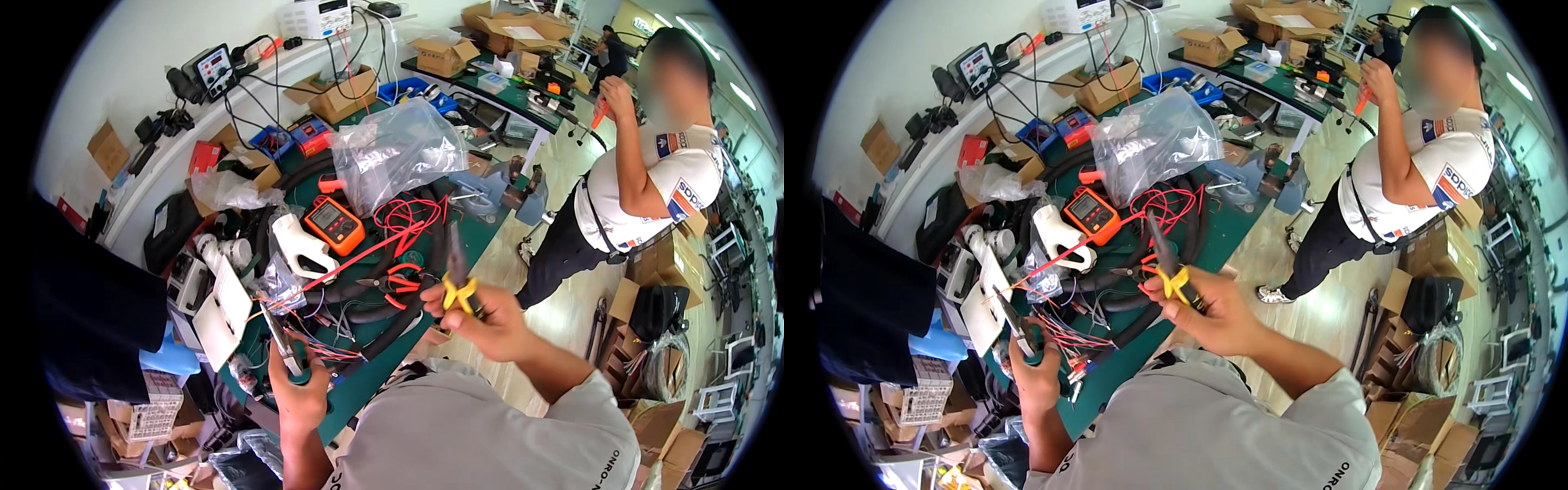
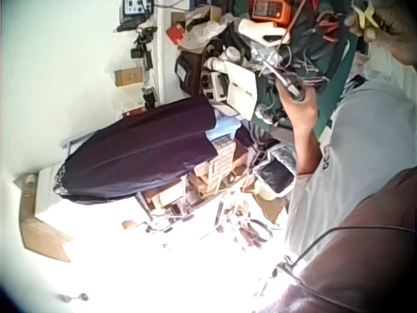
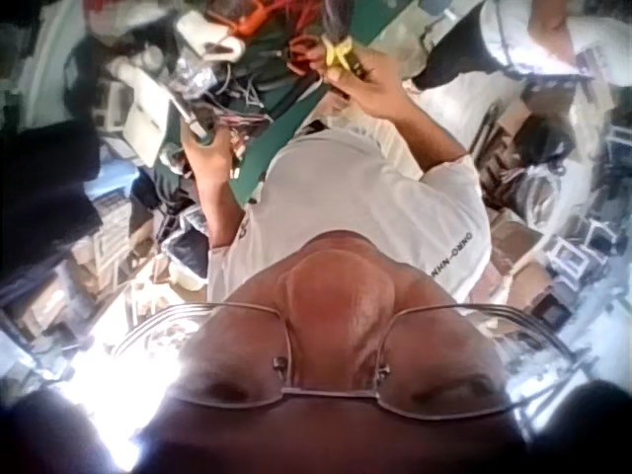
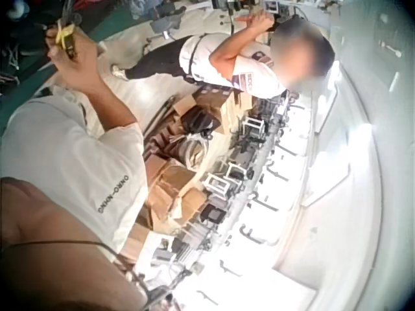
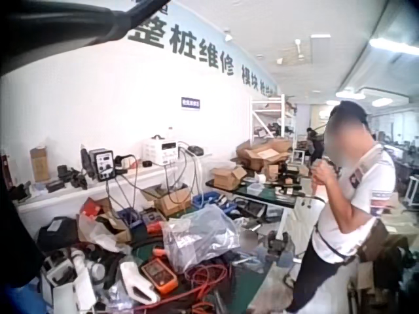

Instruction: The person strips the end of a red wire with pliers, uses a multimeter to test components, and moves several wiring harnesses and plastic bags on a repair bench.

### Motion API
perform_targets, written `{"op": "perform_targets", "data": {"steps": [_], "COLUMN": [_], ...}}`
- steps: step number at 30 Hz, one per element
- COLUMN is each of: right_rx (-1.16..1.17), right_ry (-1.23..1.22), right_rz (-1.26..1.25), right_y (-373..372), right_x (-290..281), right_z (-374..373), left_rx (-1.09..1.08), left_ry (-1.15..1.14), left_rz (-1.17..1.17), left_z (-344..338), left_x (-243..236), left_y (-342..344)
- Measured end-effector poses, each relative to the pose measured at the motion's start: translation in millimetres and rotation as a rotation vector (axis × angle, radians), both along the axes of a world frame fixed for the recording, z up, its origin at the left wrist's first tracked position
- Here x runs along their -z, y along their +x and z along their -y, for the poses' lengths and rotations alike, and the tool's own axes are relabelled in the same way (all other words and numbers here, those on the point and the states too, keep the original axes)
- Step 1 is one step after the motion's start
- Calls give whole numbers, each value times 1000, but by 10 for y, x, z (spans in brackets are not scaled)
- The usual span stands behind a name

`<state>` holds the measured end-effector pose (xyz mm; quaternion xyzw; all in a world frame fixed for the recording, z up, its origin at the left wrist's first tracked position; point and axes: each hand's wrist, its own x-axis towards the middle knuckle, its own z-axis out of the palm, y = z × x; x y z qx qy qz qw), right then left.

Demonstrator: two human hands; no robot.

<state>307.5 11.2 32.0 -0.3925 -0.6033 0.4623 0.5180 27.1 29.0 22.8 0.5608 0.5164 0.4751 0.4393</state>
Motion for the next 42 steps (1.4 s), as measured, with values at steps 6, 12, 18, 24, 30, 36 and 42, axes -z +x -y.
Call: {"op": "perform_targets", "data": {"steps": [6,12,18,24,30,36,42], "right_rx": [127,137,269,330,231,171,22], "right_ry": [-143,-145,138,96,26,-180,-250], "right_rz": [-56,11,326,471,248,24,-17], "right_y": [-1,170,157,24,44,50,30], "right_x": [322,336,488,372,494,397,400], "right_z": [194,231,104,79,59,46,19], "left_rx": [37,75,43,64,38,64,53], "left_ry": [-7,-37,-37,-37,-51,-43,-72], "left_rz": [91,93,77,66,68,93,132], "left_z": [-129,-116,-91,-71,-58,-95,-90], "left_x": [84,73,108,166,151,177,200], "left_y": [114,224,201,95,138,190,58]}}
